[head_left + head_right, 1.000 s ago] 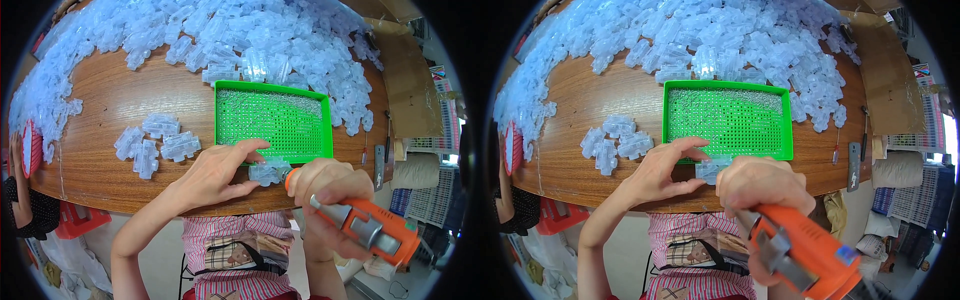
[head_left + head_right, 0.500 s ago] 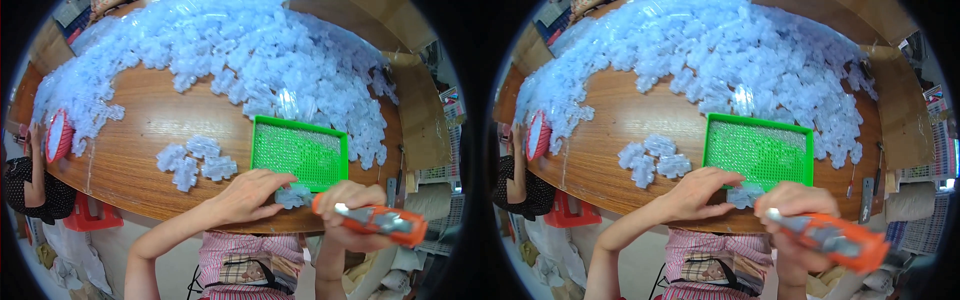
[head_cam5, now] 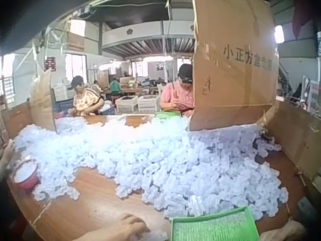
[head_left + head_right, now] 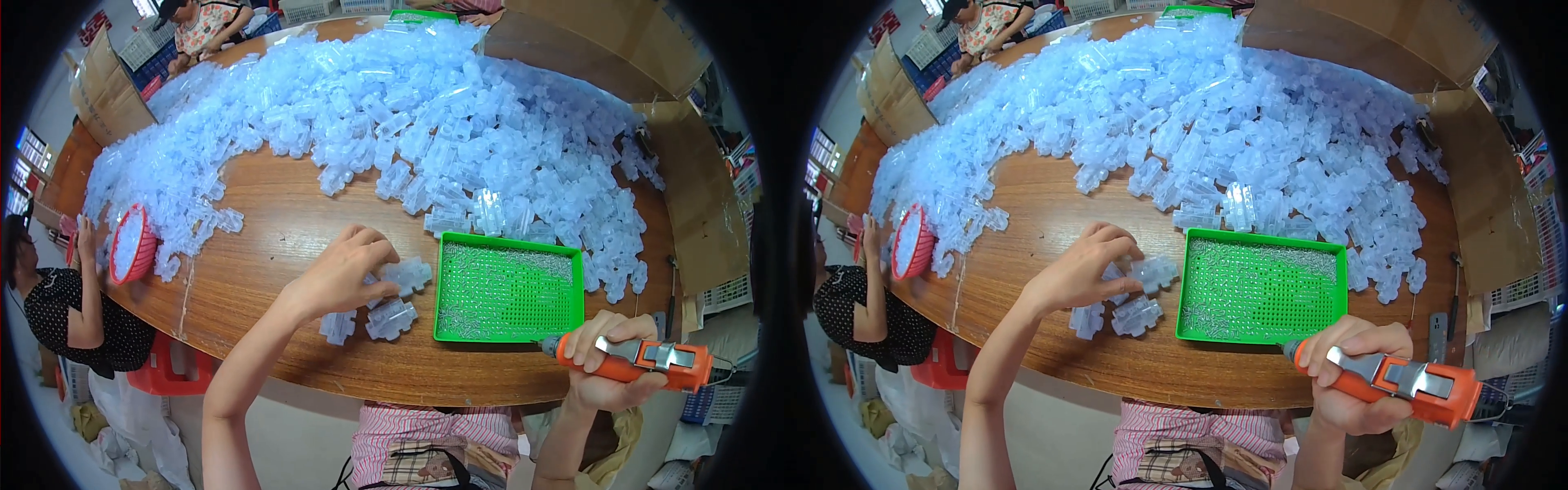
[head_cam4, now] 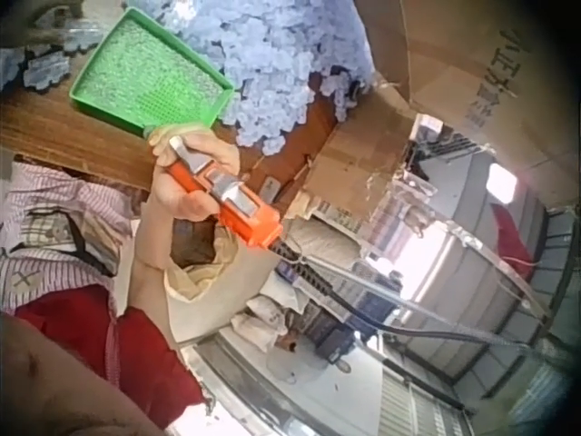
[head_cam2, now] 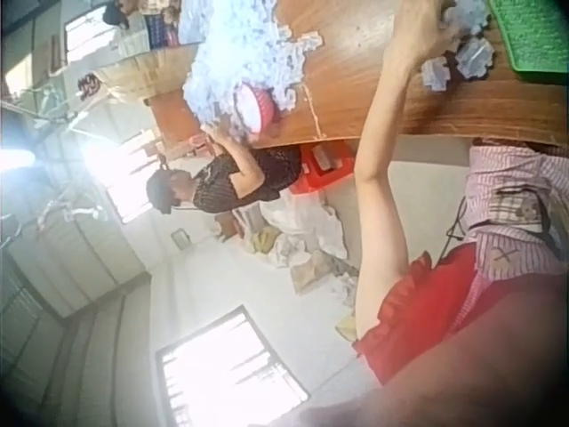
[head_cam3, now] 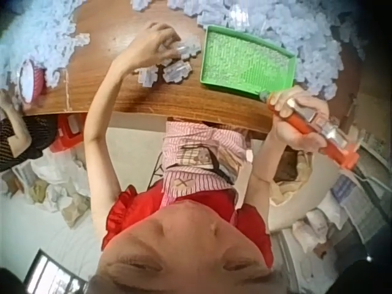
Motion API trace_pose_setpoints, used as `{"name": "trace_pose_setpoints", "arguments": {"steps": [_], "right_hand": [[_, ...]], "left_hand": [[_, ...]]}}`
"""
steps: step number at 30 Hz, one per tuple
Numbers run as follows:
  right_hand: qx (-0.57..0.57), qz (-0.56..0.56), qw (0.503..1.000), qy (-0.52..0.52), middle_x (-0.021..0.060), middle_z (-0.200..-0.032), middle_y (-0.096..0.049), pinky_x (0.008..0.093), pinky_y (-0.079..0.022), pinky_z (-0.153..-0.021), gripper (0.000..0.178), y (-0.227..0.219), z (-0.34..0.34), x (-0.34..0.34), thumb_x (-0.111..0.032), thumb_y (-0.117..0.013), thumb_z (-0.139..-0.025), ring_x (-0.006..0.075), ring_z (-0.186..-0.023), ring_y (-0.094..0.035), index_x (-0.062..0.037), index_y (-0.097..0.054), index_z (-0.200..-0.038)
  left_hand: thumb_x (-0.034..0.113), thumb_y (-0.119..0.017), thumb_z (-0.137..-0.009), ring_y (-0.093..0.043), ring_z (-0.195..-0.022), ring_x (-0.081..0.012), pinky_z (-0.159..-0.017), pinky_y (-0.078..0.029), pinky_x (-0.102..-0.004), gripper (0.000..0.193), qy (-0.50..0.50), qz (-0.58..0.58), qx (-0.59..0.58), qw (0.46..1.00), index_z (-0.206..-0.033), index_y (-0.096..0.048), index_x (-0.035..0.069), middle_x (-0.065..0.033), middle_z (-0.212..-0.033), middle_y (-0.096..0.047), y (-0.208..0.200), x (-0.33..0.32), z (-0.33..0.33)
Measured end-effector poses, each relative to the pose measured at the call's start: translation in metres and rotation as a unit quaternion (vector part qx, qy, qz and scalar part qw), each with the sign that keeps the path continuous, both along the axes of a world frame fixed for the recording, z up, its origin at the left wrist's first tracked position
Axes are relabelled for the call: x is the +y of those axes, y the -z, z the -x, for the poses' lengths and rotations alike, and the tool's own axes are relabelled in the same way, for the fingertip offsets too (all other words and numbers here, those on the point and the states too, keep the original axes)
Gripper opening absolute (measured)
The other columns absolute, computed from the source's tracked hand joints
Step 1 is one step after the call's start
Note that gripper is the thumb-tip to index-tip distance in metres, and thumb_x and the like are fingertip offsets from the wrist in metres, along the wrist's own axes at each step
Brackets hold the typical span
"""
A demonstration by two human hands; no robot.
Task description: The person assembles plastic components by inserting metal pins by hand, fitting plastic casing pieces together, and securing them with screws from a tray using an electric screwdriver.
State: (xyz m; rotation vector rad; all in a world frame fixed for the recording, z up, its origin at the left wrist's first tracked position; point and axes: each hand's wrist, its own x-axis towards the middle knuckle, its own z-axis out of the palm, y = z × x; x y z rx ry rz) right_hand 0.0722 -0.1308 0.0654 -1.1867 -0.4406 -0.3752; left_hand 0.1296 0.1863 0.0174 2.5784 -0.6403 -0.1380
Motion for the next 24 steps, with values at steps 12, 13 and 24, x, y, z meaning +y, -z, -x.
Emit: {"name": "trace_pose_setpoints", "arguments": {"steps": [12,13,24], "right_hand": [[0.026,-0.018,0.999,-0.009,0.0064,-0.057,-0.050,0.0293,-0.045,-0.045,0.071,0.007,0.002,0.002,-0.069,-0.057,-0.077,0.0165,-0.050,-0.051,0.0001,-0.049,-0.089],[0.031,-0.032,0.999,-0.012,0.0066,-0.058,-0.050,0.0297,-0.045,-0.044,0.071,0.007,0.002,0.001,-0.069,-0.058,-0.076,0.0166,-0.050,-0.051,0.0001,-0.049,-0.090],[0.047,0.013,0.997,-0.059,0.0057,-0.059,-0.050,0.0314,-0.045,-0.050,0.069,0.045,-0.033,-0.002,-0.069,-0.053,-0.080,0.0171,-0.054,-0.050,-0.0011,-0.050,-0.095]], "left_hand": [[0.016,-0.069,-0.079,-0.063,-0.070,-0.0233,-0.063,-0.051,-0.0358,0.038,-0.233,0.261,-0.081,0.933,-0.109,-0.048,0.003,-0.0149,-0.085,-0.063,0.062,0.011,-0.100],[0.015,-0.068,-0.080,-0.062,-0.070,-0.0194,-0.062,-0.050,-0.0332,0.037,-0.257,0.287,-0.069,0.920,-0.109,-0.048,0.003,-0.0125,-0.084,-0.063,0.064,0.017,-0.097],[-0.001,-0.065,-0.075,-0.060,-0.062,-0.0201,-0.051,-0.048,-0.0299,0.022,-0.132,0.095,0.001,0.987,-0.095,-0.062,0.004,-0.0074,-0.074,-0.057,-0.045,-0.050,0.101]]}}
